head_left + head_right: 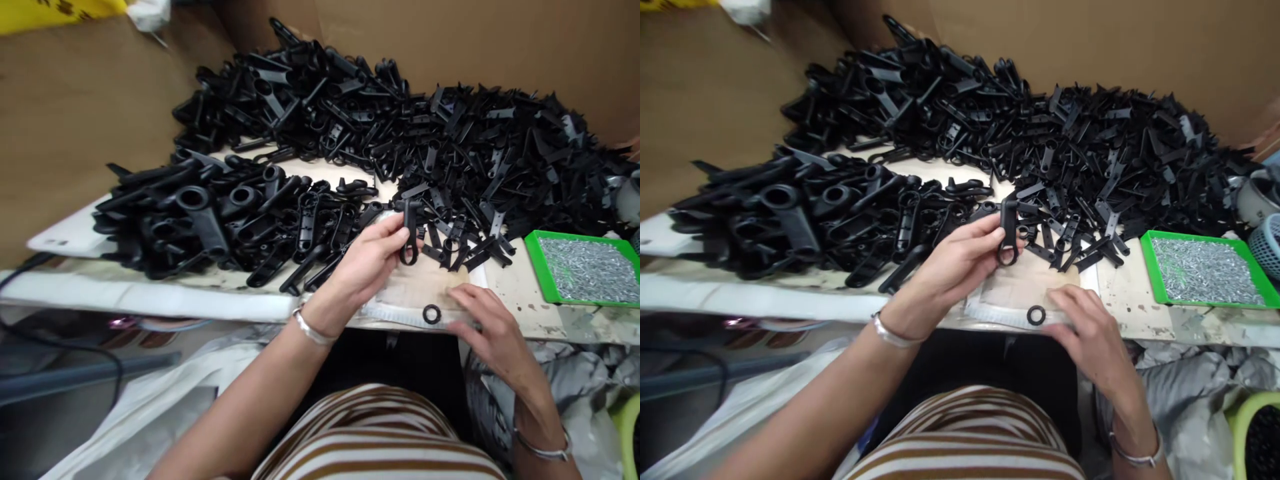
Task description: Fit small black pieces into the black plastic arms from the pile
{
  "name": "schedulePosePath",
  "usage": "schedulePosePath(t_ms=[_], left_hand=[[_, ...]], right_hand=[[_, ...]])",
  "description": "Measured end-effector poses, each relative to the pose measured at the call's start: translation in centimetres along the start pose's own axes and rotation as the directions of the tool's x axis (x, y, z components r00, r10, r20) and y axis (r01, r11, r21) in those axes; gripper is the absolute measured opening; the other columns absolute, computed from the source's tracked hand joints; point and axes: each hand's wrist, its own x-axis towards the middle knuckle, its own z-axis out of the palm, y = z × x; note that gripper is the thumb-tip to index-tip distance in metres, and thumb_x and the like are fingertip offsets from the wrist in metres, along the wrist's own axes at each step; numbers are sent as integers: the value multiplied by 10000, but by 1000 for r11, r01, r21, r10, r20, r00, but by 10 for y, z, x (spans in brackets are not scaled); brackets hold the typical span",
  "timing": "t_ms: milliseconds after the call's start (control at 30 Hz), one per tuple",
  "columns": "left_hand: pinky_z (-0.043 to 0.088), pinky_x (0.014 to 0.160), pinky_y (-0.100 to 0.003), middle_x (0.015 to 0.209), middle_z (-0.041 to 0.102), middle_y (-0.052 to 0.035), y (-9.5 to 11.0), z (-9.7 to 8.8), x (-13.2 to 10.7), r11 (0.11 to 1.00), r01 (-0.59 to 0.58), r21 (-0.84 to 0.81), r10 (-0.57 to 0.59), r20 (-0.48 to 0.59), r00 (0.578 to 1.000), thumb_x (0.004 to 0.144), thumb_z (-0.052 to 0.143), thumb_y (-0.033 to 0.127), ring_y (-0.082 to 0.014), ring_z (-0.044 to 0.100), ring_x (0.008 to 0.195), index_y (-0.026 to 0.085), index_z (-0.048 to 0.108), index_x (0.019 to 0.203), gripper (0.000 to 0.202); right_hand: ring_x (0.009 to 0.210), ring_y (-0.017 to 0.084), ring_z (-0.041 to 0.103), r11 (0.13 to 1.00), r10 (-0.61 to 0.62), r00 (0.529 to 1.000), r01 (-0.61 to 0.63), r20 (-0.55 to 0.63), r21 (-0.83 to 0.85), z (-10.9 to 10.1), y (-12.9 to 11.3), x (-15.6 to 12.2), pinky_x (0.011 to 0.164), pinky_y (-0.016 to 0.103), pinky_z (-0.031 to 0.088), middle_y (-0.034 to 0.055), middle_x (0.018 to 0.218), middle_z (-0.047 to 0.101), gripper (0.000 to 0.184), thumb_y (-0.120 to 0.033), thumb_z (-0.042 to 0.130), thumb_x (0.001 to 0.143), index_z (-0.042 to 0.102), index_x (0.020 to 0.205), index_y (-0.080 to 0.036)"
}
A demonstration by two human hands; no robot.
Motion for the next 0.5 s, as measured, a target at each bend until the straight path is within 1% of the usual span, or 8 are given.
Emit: schedulePosePath(t_ms=[67, 133, 233, 300, 333, 400, 467, 500], left_hand=[[475, 690, -212, 873, 634, -50, -7, -5, -19, 977, 113, -180, -118, -15, 993, 844, 601, 151, -122, 616, 789, 114, 659, 1055, 222], [481, 692, -213, 882, 642, -56, -16, -9, -31, 942, 186, -279, -199, -16, 980, 817, 651, 162, -120, 621, 774, 118, 669, 1057, 245], [447, 629, -182, 855, 656, -64, -25, -12, -39, 921, 260, -290, -259, 42, 965, 792, 709, 206, -98, 598, 709, 110, 697, 1026, 253], [413, 594, -165, 819, 667, -65, -29, -11, -42, 923, 284, -262, -267, 98, 959, 775, 738, 231, -88, 582, 686, 105, 710, 1034, 289], [402, 590, -160, 824, 677, -67, -30, -10, -43, 924, 286, -254, -264, 117, 957, 766, 750, 233, -86, 581, 689, 109, 710, 1056, 318], [406, 610, -161, 909, 703, -78, -33, -7, -45, 929, 270, -255, -240, 141, 960, 752, 761, 223, -94, 599, 733, 128, 703, 1108, 373], [433, 661, -179, 1033, 710, -90, -36, -4, -48, 932, 242, -268, -206, 155, 966, 748, 760, 211, -118, 631, 810, 154, 696, 1142, 404], [449, 695, -193, 1088, 705, -94, -37, -3, -49, 932, 234, -277, -196, 158, 968, 747, 760, 208, -134, 645, 852, 163, 695, 1148, 409]], right_hand=[[1092, 255, 615, 997, -81, 994, 82, 77, -10, 3, -10, 0, 904, 404, 549, 95, 1207, 650, 347, -282, 609, 906, 629, 1253, -287], [1016, 233, 630, 995, -102, 987, 101, 126, 16, 6, -16, 3, 852, 376, 563, 88, 1111, 667, 297, -219, 564, 926, 657, 1199, -284], [971, 202, 649, 986, -44, 992, 23, 119, 167, 7, -14, 9, 858, 337, 557, 79, 1036, 683, 238, -220, 532, 944, 688, 1121, -247], [938, 192, 668, 947, 81, 994, -101, 77, 306, 6, -10, 13, 858, 327, 561, 76, 1060, 696, 207, -277, 586, 921, 695, 1092, -233], [892, 185, 679, 904, 163, 984, -176, 65, 390, 5, -8, 14, 832, 327, 573, 72, 1054, 704, 223, -310, 610, 907, 690, 1100, -231], [803, 177, 690, 766, 313, 947, -297, 73, 570, 6, -5, 17, 759, 335, 596, 66, 1029, 718, 304, -371, 618, 899, 656, 1167, -234], [757, 177, 697, 641, 401, 910, -362, 107, 676, 7, -3, 20, 727, 348, 602, 66, 986, 729, 366, -411, 592, 910, 623, 1225, -228], [741, 176, 697, 618, 417, 900, -385, 129, 685, 8, -2, 21, 726, 349, 599, 64, 942, 734, 382, -421, 578, 917, 615, 1240, -220]])
